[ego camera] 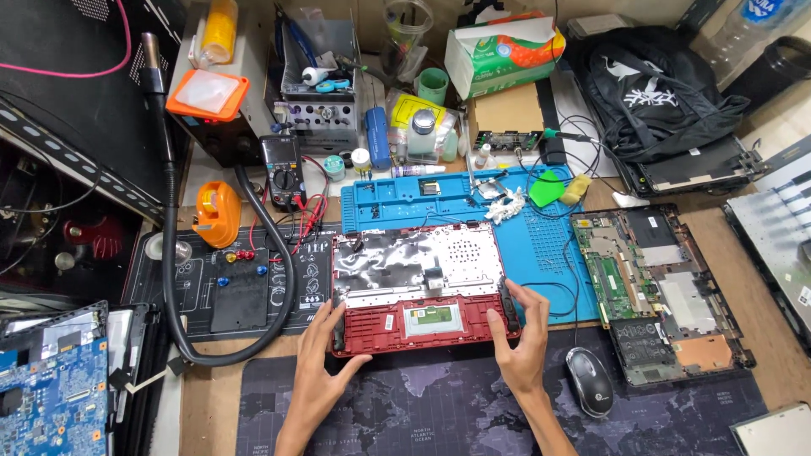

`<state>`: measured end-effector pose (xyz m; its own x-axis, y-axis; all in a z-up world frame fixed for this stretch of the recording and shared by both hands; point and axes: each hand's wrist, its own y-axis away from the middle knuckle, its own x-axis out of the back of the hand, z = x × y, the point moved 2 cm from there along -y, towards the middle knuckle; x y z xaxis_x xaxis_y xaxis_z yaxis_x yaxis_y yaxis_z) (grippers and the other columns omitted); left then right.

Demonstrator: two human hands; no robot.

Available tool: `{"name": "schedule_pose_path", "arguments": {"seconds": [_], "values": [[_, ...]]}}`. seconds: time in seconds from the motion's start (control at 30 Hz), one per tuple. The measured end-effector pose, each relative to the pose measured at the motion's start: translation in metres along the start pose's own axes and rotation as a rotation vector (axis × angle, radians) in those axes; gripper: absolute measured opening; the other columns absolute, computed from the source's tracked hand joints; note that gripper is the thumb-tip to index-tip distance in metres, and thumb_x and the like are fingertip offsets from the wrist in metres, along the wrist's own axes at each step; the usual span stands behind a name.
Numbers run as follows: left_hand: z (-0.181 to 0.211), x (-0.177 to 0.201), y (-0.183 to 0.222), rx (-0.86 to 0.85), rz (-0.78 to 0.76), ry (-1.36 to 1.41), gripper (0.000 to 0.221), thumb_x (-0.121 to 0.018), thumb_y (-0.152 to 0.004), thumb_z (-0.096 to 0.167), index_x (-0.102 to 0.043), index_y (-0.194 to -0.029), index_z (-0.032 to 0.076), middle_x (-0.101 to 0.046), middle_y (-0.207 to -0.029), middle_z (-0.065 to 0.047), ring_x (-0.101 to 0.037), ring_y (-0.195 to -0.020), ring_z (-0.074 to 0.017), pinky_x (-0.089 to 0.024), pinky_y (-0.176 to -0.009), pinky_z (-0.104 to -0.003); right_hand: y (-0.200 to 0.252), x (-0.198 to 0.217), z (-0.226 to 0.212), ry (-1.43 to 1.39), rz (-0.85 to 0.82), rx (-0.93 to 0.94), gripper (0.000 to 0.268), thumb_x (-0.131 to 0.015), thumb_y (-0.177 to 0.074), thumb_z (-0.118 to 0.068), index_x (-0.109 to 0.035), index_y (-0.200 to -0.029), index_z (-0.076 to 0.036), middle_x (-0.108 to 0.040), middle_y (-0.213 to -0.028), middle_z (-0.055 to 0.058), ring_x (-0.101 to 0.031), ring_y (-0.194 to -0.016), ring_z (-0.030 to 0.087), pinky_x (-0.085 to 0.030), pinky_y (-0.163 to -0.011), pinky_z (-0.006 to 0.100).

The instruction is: Disassembling a laptop by removing screws and separating the chassis components on a repair bench.

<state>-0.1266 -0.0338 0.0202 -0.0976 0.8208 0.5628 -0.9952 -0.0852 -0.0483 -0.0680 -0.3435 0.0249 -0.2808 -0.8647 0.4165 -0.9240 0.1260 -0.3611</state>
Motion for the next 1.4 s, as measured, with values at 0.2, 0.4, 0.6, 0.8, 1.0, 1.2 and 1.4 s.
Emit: {"name": "schedule_pose_path", "arguments": {"seconds": [0.2,0.4,0.6,0.8,1.0,1.2,1.4], "values": [[-0.011,-0.009,0.004,-0.005,-0.019,-0.091,0.082,-0.076,-0.085,0.038,-0.036,-0.156,0.026,-0.031,-0.166,-0.007,-0.03,-0.149,-0.028,-0.026,-0.118,-0.051,-0.004,0.0,-0.009,0.001,0.012,-0.056,0.048,-0.059,-0.097,-0.034,-0.058,-0.138,-0.009,-0.053,-0.133,0.012,-0.057,-0.124,0.028,-0.048,-0.109,0.044],[-0.008,-0.009,0.005,-0.188,0.075,-0.13,0.081,-0.076,-0.087,0.033,-0.036,-0.153,0.01,-0.042,-0.158,-0.016,-0.039,-0.147,-0.0311,-0.032,-0.118,-0.046,-0.003,-0.002,-0.008,0.087,0.044,0.008,0.036,-0.061,-0.099,-0.028,-0.062,-0.13,-0.009,-0.057,-0.128,0.012,-0.054,-0.128,0.028,-0.047,-0.106,0.045],[-0.019,-0.014,0.009,-0.119,0.11,-0.141,0.09,-0.077,-0.084,0.038,-0.031,-0.155,0.007,-0.044,-0.156,-0.013,-0.042,-0.144,-0.0295,-0.035,-0.118,-0.045,0.018,-0.022,0.005,0.3,0.025,0.447,0.028,-0.07,-0.092,-0.026,-0.068,-0.117,-0.012,-0.061,-0.125,0.008,-0.057,-0.125,0.025,-0.031,-0.117,0.05],[-0.019,-0.015,0.007,-0.056,0.131,-0.131,0.099,-0.078,-0.081,0.042,-0.028,-0.157,0.004,-0.041,-0.158,-0.012,-0.042,-0.144,-0.0288,-0.037,-0.116,-0.044,0.032,-0.036,-0.04,0.305,-0.264,0.724,0.033,-0.082,-0.088,-0.035,-0.071,-0.115,-0.019,-0.068,-0.119,0.001,-0.062,-0.121,0.021,-0.031,-0.109,0.043],[-0.008,-0.009,0.004,0.008,0.165,-0.033,0.105,-0.083,-0.074,0.042,-0.027,-0.156,0.009,-0.053,-0.149,-0.016,-0.05,-0.14,-0.0264,-0.04,-0.114,-0.043,0.024,-0.041,-0.05,0.364,-0.246,0.761,0.026,-0.08,-0.091,-0.018,-0.069,-0.114,-0.018,-0.067,-0.111,0.001,-0.067,-0.112,0.019,-0.036,-0.103,0.039],[0.0,-0.006,0.003,0.158,0.13,0.059,0.11,-0.084,-0.07,0.044,-0.024,-0.157,0.014,-0.05,-0.151,-0.014,-0.046,-0.142,-0.025,-0.036,-0.116,-0.045,0.021,-0.04,-0.045,0.37,-0.23,0.785,0.023,-0.081,-0.091,-0.018,-0.071,-0.111,-0.017,-0.069,-0.108,0.0,-0.067,-0.107,0.019,-0.034,-0.103,0.038],[0.0,-0.007,0.0,0.131,0.093,-0.039,0.106,-0.076,-0.08,0.045,-0.018,-0.16,0.008,-0.048,-0.152,-0.01,-0.042,-0.14,-0.03,-0.035,-0.111,-0.044,0.016,-0.038,-0.055,0.348,-0.171,0.784,0.02,-0.082,-0.09,-0.017,-0.072,-0.108,-0.017,-0.068,-0.105,0.0,-0.068,-0.105,0.019,-0.034,-0.099,0.037]]}}
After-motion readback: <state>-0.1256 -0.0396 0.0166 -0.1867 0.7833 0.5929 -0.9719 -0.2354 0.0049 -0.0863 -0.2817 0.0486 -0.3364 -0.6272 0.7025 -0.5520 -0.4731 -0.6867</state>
